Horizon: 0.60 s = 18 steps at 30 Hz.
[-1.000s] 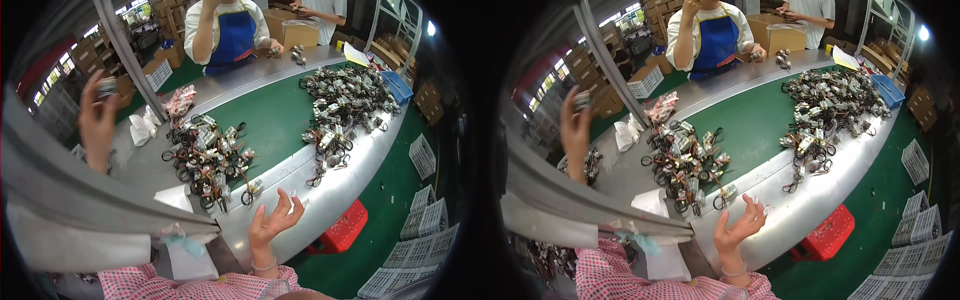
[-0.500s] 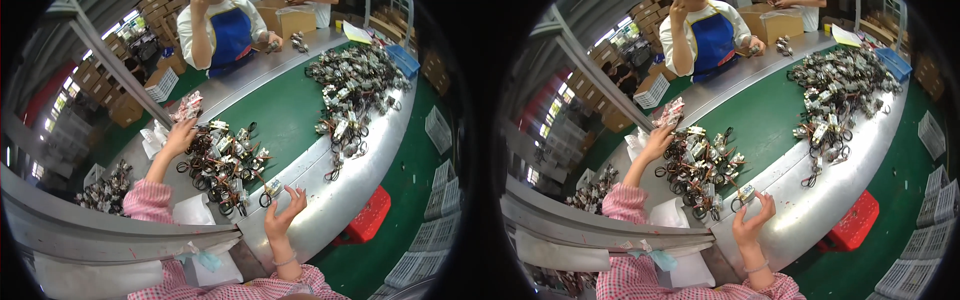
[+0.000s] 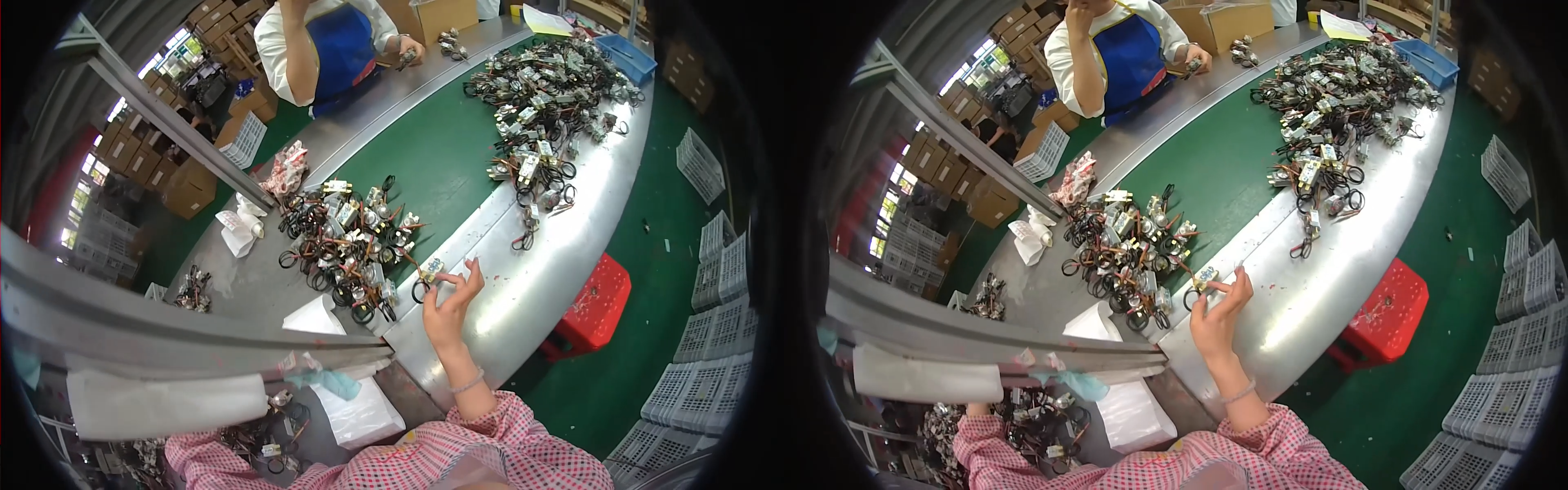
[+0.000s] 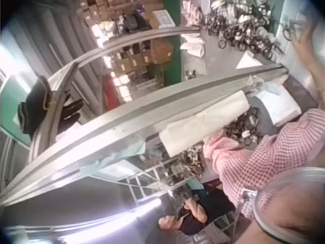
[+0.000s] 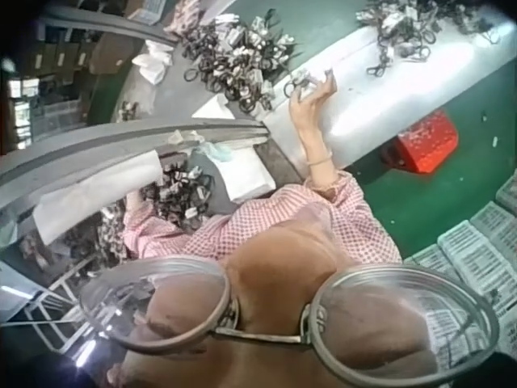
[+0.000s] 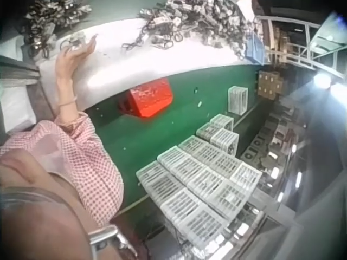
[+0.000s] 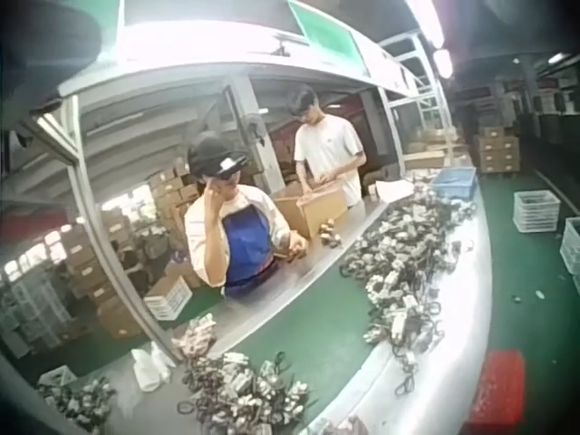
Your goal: Assembling and inspecting small electronic components with attached wiring on a factory production line.
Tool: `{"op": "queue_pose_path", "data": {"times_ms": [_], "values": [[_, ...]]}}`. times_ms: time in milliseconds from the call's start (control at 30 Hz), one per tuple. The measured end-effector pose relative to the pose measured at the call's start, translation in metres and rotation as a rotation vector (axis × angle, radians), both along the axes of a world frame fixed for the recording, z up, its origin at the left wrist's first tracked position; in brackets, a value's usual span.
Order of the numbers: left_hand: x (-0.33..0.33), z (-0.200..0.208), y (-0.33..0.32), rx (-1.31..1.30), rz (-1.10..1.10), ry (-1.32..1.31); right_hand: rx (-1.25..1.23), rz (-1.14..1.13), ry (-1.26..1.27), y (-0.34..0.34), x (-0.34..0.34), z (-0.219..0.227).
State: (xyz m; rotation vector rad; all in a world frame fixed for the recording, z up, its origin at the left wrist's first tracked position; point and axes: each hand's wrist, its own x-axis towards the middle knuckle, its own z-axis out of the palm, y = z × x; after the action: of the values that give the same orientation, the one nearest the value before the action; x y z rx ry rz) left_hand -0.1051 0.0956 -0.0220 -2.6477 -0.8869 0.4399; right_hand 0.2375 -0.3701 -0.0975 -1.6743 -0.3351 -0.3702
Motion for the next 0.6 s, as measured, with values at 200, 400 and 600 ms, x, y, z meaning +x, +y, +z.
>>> {"op": "queue_pose_path", "data": {"times_ms": [200, 400, 600], "values": [[-0.029, -0.045, 0.026, 0.132, -0.263, -0.239, 0.119, -0.085, -0.007, -0.025, -0.012, 0.041], [0.03, 0.033, -0.084, 0.146, 0.157, -0.044, 0.152, -0.032, 0.035, -0.07, -0.032, 0.067], [0.008, 0.028, -0.069, 0.427, 0.234, -0.058, 0.234, 0.047, 0.062, -0.079, -0.063, 0.081]]}}
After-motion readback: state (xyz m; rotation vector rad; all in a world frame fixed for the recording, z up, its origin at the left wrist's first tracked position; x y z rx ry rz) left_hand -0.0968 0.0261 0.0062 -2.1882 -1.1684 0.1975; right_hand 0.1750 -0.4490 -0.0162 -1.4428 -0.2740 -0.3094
